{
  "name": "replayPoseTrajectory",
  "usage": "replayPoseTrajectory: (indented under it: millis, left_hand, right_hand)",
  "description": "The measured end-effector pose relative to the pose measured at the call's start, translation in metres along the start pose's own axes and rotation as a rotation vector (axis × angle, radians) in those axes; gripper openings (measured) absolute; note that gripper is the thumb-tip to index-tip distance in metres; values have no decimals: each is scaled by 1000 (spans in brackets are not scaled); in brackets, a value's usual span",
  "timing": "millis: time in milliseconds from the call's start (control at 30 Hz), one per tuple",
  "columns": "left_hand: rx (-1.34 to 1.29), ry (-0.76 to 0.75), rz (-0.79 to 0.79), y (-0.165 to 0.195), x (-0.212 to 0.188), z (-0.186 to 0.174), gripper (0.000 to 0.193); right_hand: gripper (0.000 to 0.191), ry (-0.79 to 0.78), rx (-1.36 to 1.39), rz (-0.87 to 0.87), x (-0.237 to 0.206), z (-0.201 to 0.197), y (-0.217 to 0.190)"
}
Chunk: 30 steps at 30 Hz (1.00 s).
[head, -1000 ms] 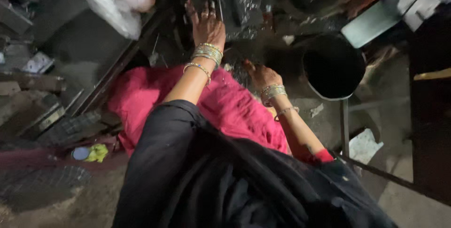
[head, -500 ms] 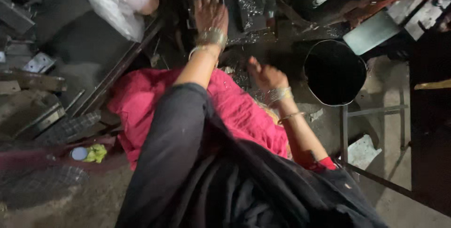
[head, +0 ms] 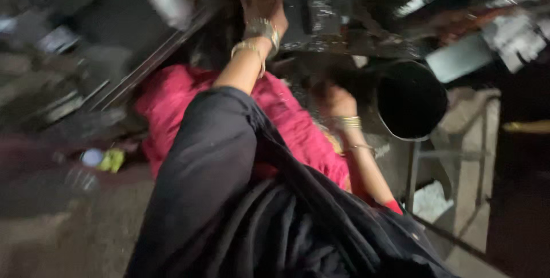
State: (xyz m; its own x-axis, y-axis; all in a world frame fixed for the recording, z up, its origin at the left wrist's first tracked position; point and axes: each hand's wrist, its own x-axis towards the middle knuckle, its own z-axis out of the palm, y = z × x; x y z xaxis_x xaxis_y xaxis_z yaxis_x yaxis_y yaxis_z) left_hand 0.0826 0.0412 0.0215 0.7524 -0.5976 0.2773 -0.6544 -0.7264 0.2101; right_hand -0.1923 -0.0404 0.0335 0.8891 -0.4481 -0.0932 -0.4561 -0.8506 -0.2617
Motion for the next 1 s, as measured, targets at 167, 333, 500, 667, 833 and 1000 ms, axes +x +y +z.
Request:
replayPoseTrajectory:
  millis: [167,333,500,667,833,1000]
  left_hand:
    - [-300,258,-45,-85,-135,-51,27]
    - [-167,235,-445,-193,-258,-124,21]
    - [142,310,-551,-260,-327,-166,38]
    - [240,240,-617,-308,-335,-172,44]
    - [248,165,-551,-331,-309,-164,49]
    - [299,74,-485,-341,-277,-136,50]
  right_hand:
    - [45,322,-27,-7,10,-113,-52]
    - [46,462,109,-212,12,-67,-114]
    - [46,378,126,-274,1,-40,-130]
    - [47,327,135,-261,-21,-46,-144]
    - [48,341,127,-226,-39,-53,-136]
    - [49,341,154,-198,-28,-35,-135]
